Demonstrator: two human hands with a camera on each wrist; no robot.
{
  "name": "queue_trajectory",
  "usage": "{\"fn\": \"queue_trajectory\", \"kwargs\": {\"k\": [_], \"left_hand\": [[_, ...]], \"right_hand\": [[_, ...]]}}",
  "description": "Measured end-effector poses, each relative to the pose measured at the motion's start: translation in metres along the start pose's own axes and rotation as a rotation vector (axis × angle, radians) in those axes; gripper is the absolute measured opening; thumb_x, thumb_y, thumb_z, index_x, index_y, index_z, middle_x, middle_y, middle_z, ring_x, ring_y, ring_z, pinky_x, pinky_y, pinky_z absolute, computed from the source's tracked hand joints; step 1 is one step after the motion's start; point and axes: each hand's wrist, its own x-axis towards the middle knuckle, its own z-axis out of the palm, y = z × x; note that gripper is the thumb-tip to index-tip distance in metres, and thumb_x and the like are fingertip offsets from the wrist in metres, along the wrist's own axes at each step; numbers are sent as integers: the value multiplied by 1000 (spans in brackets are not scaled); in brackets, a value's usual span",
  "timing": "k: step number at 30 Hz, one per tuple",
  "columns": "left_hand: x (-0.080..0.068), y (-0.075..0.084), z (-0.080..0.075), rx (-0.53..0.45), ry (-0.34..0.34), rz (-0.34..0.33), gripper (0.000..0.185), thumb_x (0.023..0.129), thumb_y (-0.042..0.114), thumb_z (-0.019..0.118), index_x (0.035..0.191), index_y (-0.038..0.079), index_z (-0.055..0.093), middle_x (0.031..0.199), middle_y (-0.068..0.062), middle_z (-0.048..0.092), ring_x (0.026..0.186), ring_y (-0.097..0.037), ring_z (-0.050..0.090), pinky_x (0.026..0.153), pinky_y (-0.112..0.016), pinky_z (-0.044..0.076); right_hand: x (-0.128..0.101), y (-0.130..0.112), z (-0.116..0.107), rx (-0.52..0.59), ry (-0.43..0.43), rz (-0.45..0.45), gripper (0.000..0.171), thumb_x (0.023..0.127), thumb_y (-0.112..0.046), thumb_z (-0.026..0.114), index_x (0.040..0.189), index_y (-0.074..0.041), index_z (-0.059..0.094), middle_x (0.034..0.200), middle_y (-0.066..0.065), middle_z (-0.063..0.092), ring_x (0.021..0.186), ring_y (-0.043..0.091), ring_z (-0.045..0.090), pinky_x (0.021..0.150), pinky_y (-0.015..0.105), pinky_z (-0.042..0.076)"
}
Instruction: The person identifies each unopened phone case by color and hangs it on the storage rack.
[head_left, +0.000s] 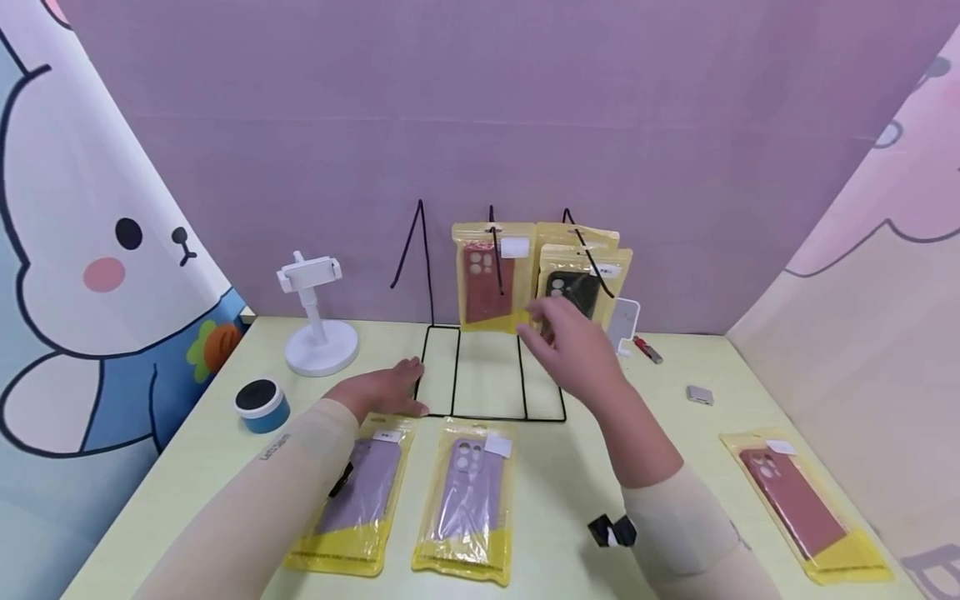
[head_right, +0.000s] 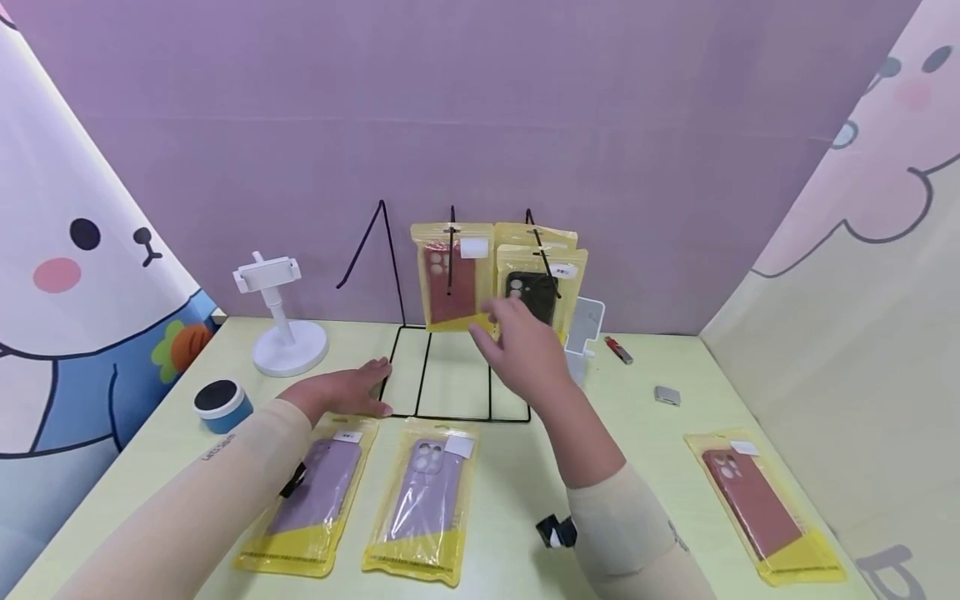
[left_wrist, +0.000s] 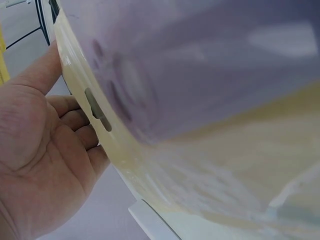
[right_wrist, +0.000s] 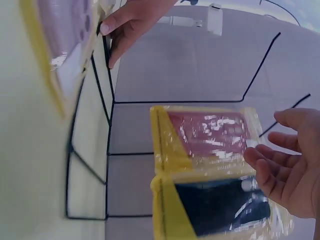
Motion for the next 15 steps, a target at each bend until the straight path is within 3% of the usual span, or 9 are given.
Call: {"fn": "queue_trajectory", "kwargs": {"k": [6,15], "left_hand": [[2,-3,2,1,1,-14,95,92,51,63,158,8,10,166,-13,0,153,-32,1,123,-50,11],[1,-2,2,2,10,-1,95,92,51,63,158,7,10,166,-13,1,153,-31,2,123,-50,11]], "right_hand": [[-33,27,-6,-4,-84,72,36,99,-49,53,115,-18,64,106,-3,64,89,15,63,73,37,54],[-78,95,-28,-37,-121,176,32,100,-45,53,109,-17,66,99,0,68,86,17,64,71,36,50]]}}
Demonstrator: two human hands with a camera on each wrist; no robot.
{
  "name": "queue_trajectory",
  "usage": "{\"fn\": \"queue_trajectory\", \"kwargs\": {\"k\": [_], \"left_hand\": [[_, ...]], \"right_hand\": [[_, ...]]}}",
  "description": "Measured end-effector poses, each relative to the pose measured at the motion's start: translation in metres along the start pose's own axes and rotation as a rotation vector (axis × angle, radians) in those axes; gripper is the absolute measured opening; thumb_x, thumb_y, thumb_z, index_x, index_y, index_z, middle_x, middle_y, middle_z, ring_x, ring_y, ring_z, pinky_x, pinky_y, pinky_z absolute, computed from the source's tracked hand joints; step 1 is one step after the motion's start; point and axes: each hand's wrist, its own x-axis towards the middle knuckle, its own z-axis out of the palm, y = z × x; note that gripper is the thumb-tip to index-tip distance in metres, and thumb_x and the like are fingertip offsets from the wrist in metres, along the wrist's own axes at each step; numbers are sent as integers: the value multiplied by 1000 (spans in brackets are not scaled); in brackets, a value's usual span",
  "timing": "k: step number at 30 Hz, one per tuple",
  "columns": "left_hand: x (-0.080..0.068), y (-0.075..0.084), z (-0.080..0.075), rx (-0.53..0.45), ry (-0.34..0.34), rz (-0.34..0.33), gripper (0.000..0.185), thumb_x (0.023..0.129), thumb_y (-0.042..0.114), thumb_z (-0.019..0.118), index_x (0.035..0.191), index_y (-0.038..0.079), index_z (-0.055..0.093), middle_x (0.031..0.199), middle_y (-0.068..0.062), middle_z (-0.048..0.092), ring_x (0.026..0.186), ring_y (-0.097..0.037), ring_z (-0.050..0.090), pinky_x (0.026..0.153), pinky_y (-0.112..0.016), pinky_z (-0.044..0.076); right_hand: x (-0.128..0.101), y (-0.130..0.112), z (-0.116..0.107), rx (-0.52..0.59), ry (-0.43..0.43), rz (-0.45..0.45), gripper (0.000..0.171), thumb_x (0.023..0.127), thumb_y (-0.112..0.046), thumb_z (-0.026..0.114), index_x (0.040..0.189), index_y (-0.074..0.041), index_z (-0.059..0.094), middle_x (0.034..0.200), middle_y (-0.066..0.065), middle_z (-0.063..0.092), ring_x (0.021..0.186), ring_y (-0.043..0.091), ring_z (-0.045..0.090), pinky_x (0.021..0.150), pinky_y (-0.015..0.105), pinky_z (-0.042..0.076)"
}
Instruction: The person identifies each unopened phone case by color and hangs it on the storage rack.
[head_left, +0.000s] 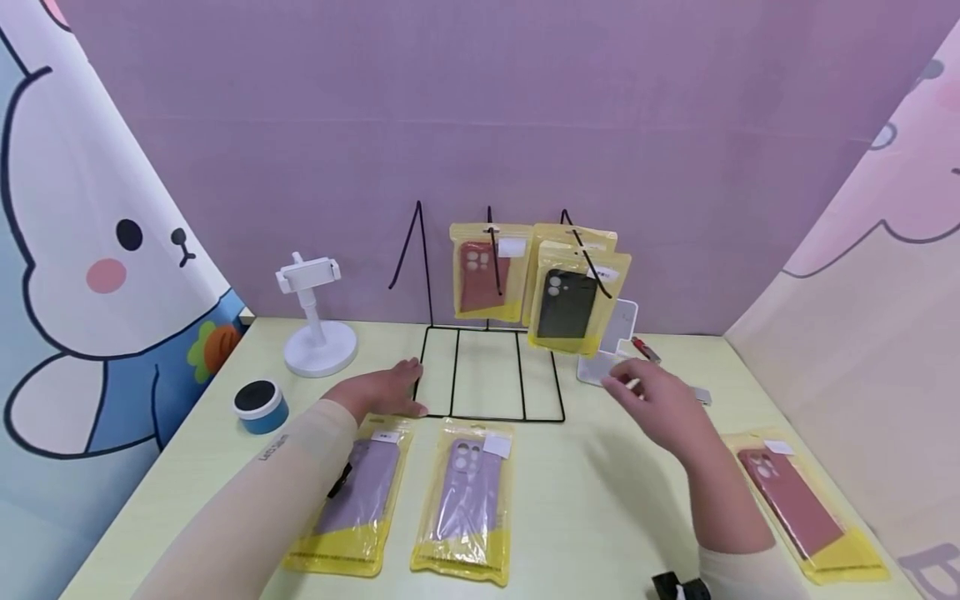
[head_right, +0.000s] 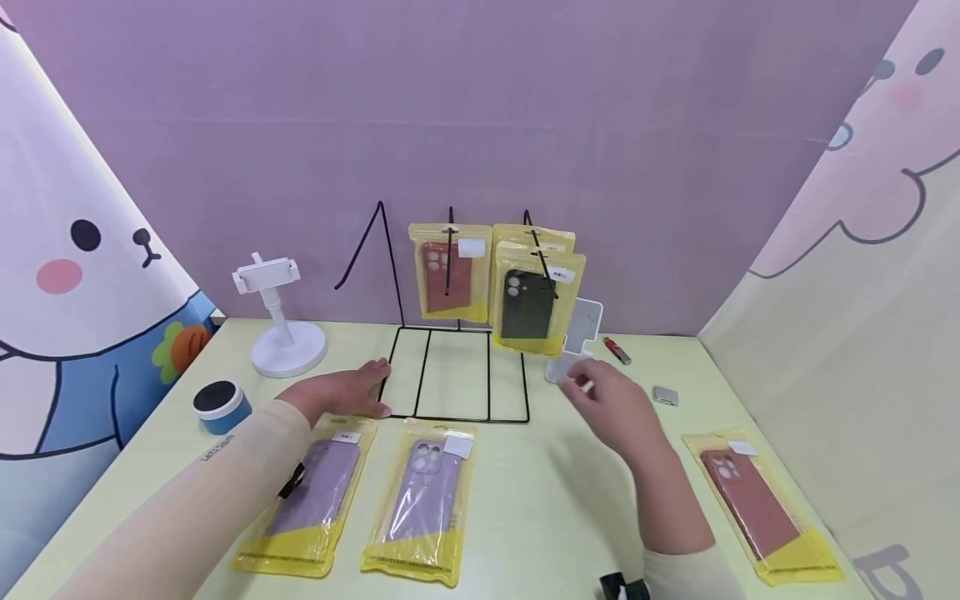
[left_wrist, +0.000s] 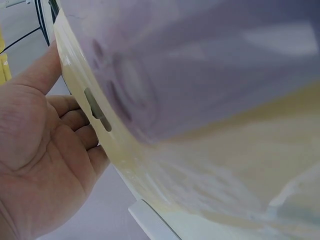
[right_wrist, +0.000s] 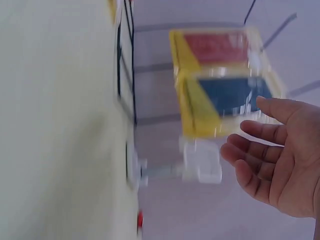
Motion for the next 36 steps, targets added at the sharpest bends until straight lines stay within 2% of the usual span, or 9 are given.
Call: {"fn": "queue_trajectory", "kwargs": {"k": [9,16,18,23,26,29,32,34,36], "left_hand": [[-5,5,-3,5,4,26,93,93,47,62,157,3,11,165,-18,3,152,-35,4,123,-51,11],[-3,5,-1,-6,-3,15,94,93,48,62,158,4,11,165,-16,2,152,-34,2,123,-51,10],[-3,4,-1,-9,-6,15,94,93,49,62,158,5,10,165,-16,1,152,-34,2,123,-51,10],[-2,2,-1,-6,3,29,93,93,47,62,157,2,11,165,-18,0,152,-36,2,123,-52,10],[-2,1,0,-7,6,38,93,94,47,62,157,2,11,165,-18,0,152,-37,2,122,-52,10],[-1,1,0,-13,2,40,93,94,47,62,157,2,11,165,-18,0,152,-37,1,122,-52,9],[-1,2,0,-14,-1,38,93,94,46,62,157,2,11,165,-18,-1,152,-36,1,123,-52,9],[-2,2,0,-11,-1,38,92,94,46,62,157,2,11,165,-18,0,152,-36,1,123,-52,9],[-2,2,0,-4,-1,35,92,94,46,61,157,2,11,165,-18,0,152,-36,1,123,-52,9]], "right_hand": [[-31,77,-33,-51,18,197,55,101,-52,44,127,-5,57,118,20,64,101,36,64,74,48,50],[-53,130,-58,-74,-33,369,79,100,-59,35,144,7,34,135,39,41,116,57,45,82,67,42],[-58,145,-60,-91,-61,425,85,99,-62,33,146,8,28,137,43,35,118,62,39,85,71,38],[-63,176,-57,-59,-234,559,104,93,-73,32,149,12,12,140,47,24,124,67,24,93,76,31],[-62,188,-51,-54,-343,579,105,93,-73,33,147,16,14,138,46,28,123,66,28,95,73,33],[-64,194,-44,-36,-408,556,94,94,-68,40,136,16,33,113,35,52,104,49,50,84,54,47],[-65,196,-38,3,-429,556,81,92,-64,52,121,12,44,94,18,56,88,29,53,69,36,44],[-65,196,-36,-24,-418,557,83,88,-64,57,122,10,44,97,22,54,89,33,52,69,38,45],[-65,195,-35,-51,-413,567,93,85,-67,60,129,12,39,106,31,52,94,42,51,75,49,49]]}}
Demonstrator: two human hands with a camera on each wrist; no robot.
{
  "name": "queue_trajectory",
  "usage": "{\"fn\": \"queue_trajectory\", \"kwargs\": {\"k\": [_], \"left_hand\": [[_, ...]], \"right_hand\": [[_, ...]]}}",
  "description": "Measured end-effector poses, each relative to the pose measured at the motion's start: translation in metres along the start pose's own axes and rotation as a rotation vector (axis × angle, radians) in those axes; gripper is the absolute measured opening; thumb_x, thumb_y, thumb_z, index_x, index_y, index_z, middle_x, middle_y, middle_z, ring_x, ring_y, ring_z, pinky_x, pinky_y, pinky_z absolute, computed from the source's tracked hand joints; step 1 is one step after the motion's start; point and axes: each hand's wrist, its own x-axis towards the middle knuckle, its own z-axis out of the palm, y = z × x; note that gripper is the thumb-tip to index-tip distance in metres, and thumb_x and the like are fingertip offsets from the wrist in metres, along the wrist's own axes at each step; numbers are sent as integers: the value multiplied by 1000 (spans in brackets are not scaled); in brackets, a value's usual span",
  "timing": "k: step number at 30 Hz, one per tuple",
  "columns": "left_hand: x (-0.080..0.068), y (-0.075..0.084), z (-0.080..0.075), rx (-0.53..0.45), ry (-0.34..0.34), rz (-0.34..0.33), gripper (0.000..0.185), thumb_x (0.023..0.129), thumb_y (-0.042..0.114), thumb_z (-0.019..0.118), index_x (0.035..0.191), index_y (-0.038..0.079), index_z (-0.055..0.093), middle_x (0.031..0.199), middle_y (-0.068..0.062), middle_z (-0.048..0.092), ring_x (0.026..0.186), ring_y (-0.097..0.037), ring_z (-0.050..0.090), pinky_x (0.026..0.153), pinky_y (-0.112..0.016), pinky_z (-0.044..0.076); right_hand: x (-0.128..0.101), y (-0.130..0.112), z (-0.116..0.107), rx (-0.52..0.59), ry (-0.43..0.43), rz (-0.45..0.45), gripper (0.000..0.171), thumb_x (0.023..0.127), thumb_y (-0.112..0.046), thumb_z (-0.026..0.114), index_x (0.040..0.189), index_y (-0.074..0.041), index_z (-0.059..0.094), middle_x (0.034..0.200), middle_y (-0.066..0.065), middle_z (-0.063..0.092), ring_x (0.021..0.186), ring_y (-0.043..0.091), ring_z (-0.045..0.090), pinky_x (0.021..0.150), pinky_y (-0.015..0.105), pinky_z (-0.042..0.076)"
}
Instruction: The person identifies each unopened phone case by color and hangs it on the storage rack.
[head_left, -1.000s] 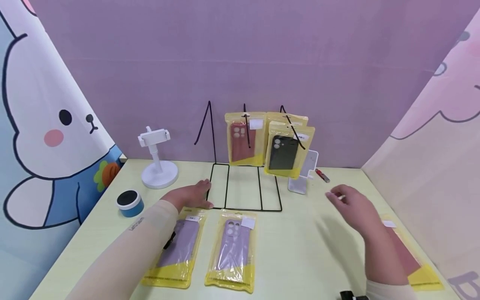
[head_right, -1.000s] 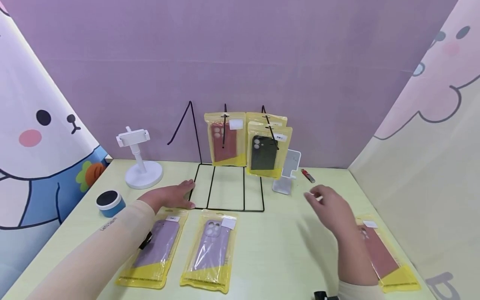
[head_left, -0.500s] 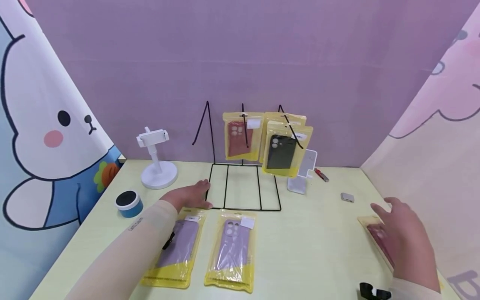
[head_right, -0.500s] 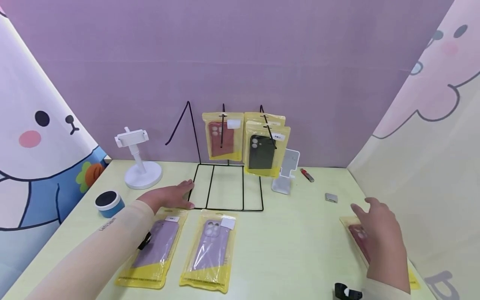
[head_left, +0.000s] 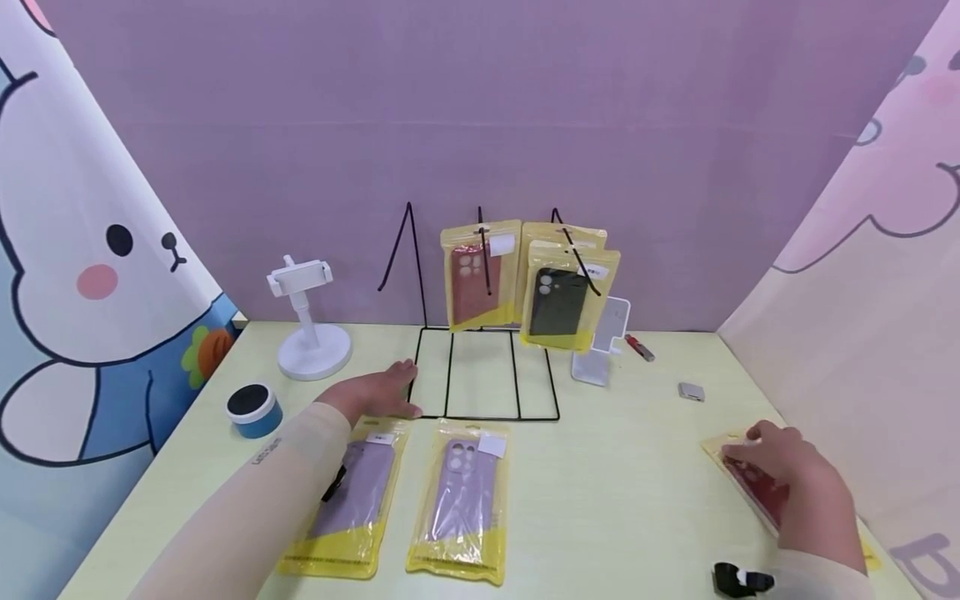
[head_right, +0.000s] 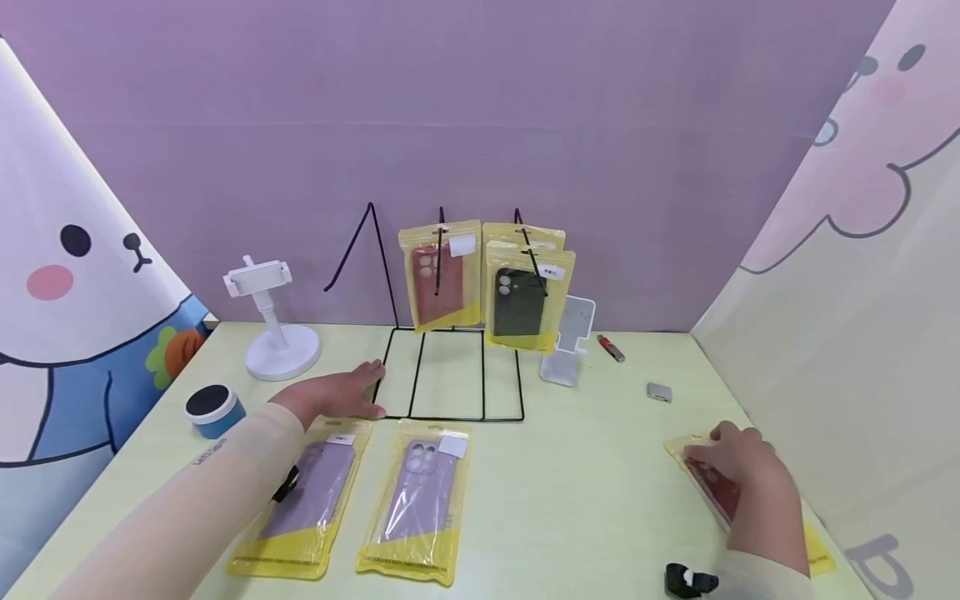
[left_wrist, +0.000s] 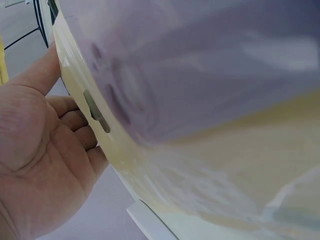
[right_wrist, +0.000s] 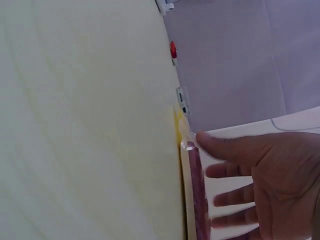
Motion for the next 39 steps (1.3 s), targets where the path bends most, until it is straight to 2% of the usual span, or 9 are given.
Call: {"fn": "queue_trajectory", "kwargs": {"k": [2,4,7,11,15,18,24,33,39], "left_hand": [[0,0,0,4,2,3,92,94,47,61,157,1,10,165,-18,-1,152,-37,1,123,-52,9],[1,0,0,9,4,6,92,95,46,61,157,1,10,164,-19,-1,152,-37,1,123,-52,9],[1,0,0,5,2,10,91,95,45,61,157,1,11,164,-19,-1,151,-38,1,122,-53,9],[2,0,0,-2,-1,12,92,95,45,61,156,0,11,164,-20,-1,151,-38,0,122,-53,9],[3,0,1,9,1,7,92,94,46,61,157,1,10,165,-18,-1,152,-37,0,122,-53,9],[3,0,2,5,-1,-6,92,95,46,61,157,3,10,165,-17,-1,152,-36,0,123,-52,9],[1,2,1,3,-4,-13,91,95,46,61,157,3,10,165,-16,-1,152,-36,-1,123,-52,8],[2,-3,2,-4,0,-14,92,94,47,61,157,4,10,165,-16,-2,152,-35,-1,123,-52,8],[3,-2,3,2,-4,-7,91,95,47,60,157,4,10,165,-16,-1,152,-35,0,123,-52,8]], "right_hand": [[-1,1,0,16,-15,3,105,83,-67,62,138,15,26,115,39,45,102,50,46,86,61,45],[-3,2,1,29,-22,8,115,81,-67,65,142,17,15,117,39,45,104,51,46,92,65,41],[-5,3,2,108,-53,20,124,78,-63,71,144,18,5,119,37,44,105,44,46,92,57,43],[-5,-3,2,133,-19,8,125,75,-61,76,143,19,8,121,37,43,103,42,47,88,50,45],[-8,-19,1,28,59,-138,93,84,-48,72,134,19,31,112,31,54,98,39,53,86,50,47],[-11,-38,3,-48,114,-261,59,88,-37,70,118,10,48,96,17,60,88,29,56,77,41,48],[-27,-89,8,-82,170,-418,21,93,-25,65,97,-9,52,74,1,49,75,17,50,68,33,39],[-63,-172,25,-38,123,-599,5,97,-24,61,97,-22,56,72,-7,53,75,11,53,70,28,43],[-85,-197,31,30,128,-748,7,96,-33,63,95,-30,57,76,-14,59,74,4,55,69,23,45]]}}
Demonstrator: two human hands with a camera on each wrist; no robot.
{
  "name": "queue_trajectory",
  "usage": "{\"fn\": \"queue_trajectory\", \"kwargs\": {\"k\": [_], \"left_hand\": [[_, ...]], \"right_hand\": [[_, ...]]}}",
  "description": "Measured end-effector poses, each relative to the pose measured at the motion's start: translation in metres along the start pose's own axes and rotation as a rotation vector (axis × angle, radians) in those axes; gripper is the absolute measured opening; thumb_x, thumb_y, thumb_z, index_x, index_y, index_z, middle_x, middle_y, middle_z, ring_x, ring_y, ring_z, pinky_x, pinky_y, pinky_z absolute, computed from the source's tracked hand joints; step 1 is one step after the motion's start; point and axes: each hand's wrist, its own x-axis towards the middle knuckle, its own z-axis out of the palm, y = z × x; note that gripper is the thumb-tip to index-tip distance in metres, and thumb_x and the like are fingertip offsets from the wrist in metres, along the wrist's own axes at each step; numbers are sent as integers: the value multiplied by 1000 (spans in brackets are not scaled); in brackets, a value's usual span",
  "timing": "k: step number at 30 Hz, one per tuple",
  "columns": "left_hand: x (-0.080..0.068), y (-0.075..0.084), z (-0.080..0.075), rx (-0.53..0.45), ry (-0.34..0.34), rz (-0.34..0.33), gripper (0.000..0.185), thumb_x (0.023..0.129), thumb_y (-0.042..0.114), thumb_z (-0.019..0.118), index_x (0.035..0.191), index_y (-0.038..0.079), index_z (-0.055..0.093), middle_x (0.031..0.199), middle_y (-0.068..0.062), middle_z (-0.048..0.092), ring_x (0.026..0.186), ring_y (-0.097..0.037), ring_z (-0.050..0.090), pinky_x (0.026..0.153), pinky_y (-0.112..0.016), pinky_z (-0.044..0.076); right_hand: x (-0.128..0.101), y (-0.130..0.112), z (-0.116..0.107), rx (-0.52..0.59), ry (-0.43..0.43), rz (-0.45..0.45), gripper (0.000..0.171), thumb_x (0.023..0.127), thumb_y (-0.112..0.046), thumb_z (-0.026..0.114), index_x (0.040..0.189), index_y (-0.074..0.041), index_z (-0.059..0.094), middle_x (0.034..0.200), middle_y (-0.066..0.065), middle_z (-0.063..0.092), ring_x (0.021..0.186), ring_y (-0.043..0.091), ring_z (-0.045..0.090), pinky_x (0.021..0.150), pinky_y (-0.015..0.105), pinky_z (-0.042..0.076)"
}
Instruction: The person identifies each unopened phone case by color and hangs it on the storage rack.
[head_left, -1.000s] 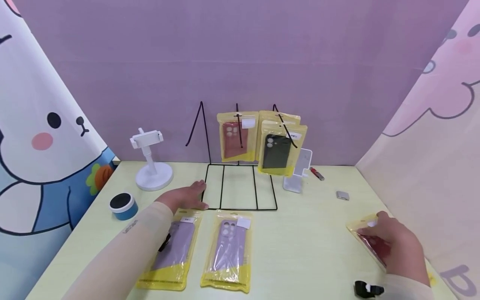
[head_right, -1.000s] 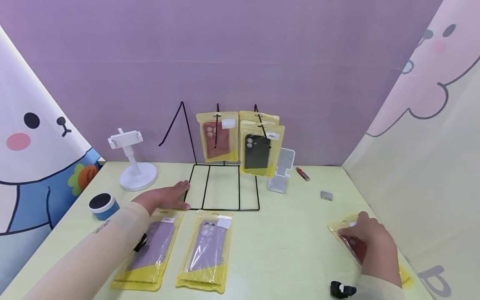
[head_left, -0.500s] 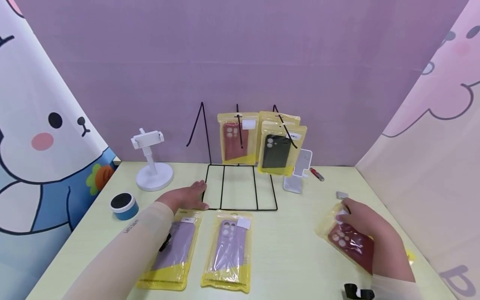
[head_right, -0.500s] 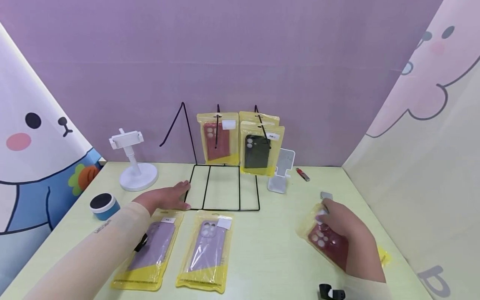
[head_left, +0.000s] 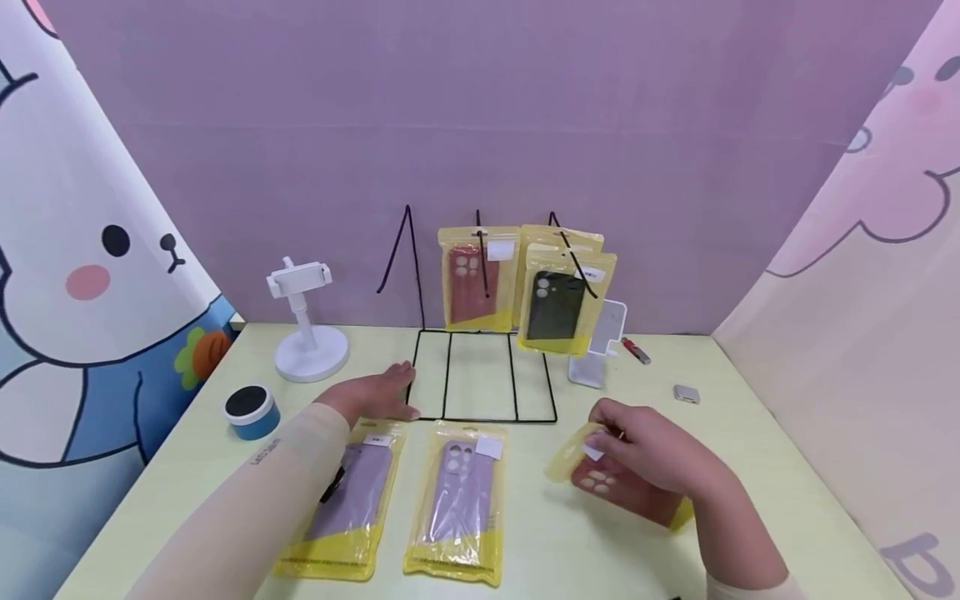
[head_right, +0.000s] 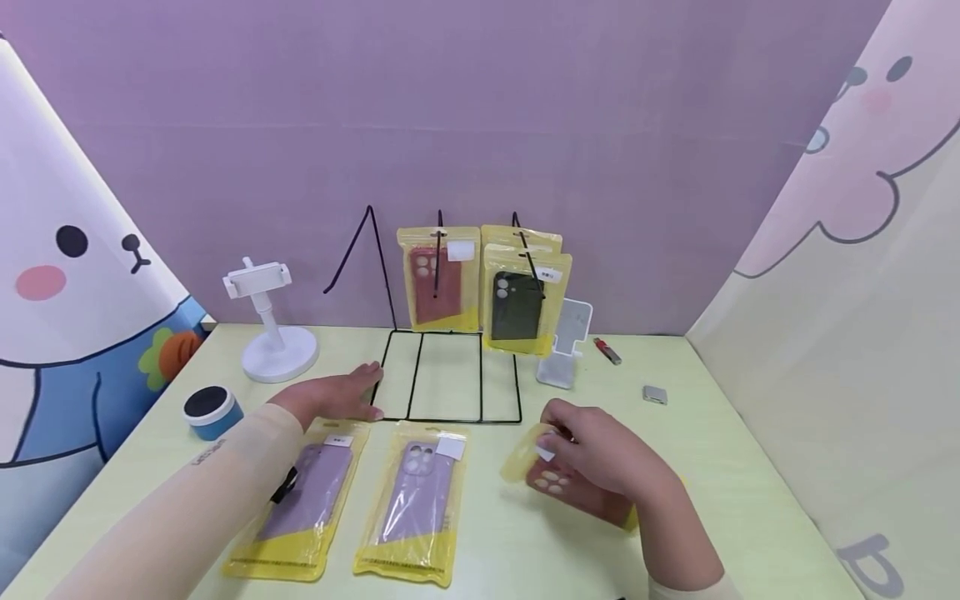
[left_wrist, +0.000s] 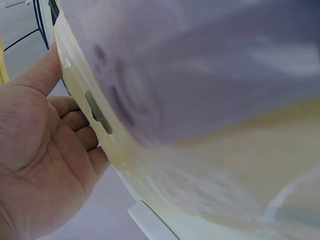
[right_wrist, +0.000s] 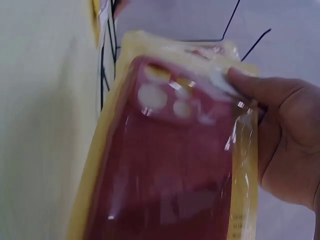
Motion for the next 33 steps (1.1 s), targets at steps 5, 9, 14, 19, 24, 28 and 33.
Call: {"fn": "queue_trajectory", "kwargs": {"k": [5,9,14,19,24,28,33], "left_hand": [[-3,2,-1,-4,-6,-8,92,94,47,61,157,4,10,165,-16,-1,152,-35,0,123,-51,8],[-1,0,1,16,-9,-9,93,94,49,60,158,5,9,165,-16,-1,152,-35,0,123,-51,8],[2,-2,2,18,-5,-12,93,94,49,61,158,5,10,165,-16,-1,152,-34,0,123,-51,9],[2,-3,2,23,-4,-20,93,94,50,60,158,5,10,165,-15,-1,152,-34,0,123,-51,9],[0,-1,0,20,-9,-12,92,94,49,59,158,5,8,165,-15,-2,152,-34,-1,123,-51,8],[-2,0,-1,29,-8,8,92,95,48,59,157,2,8,165,-17,-1,152,-35,0,123,-50,9],[-1,-2,-1,29,-3,28,92,95,47,60,157,0,10,164,-21,0,152,-37,1,123,-51,9]], "right_hand": [[2,-8,-2,115,54,-85,8,95,-35,65,95,-32,58,79,-13,63,74,4,57,68,22,47],[5,-13,-2,204,119,-155,8,94,-28,67,93,-29,59,75,-10,60,67,5,53,61,22,47],[17,-23,-5,312,180,-244,10,94,-15,66,95,-22,59,73,-5,52,63,7,46,54,24,44],[39,-34,-5,436,235,-253,8,95,-9,63,100,-13,59,79,2,57,65,13,50,55,27,47],[60,-47,-6,544,338,-214,10,96,-11,63,103,-6,60,83,9,64,70,18,57,58,31,51],[78,-61,-11,603,402,-217,14,97,-13,62,103,-2,57,81,12,63,71,17,58,58,29,52],[100,-74,-16,656,444,-220,19,97,-17,62,104,-1,56,80,12,60,70,16,57,56,28,50]]}}
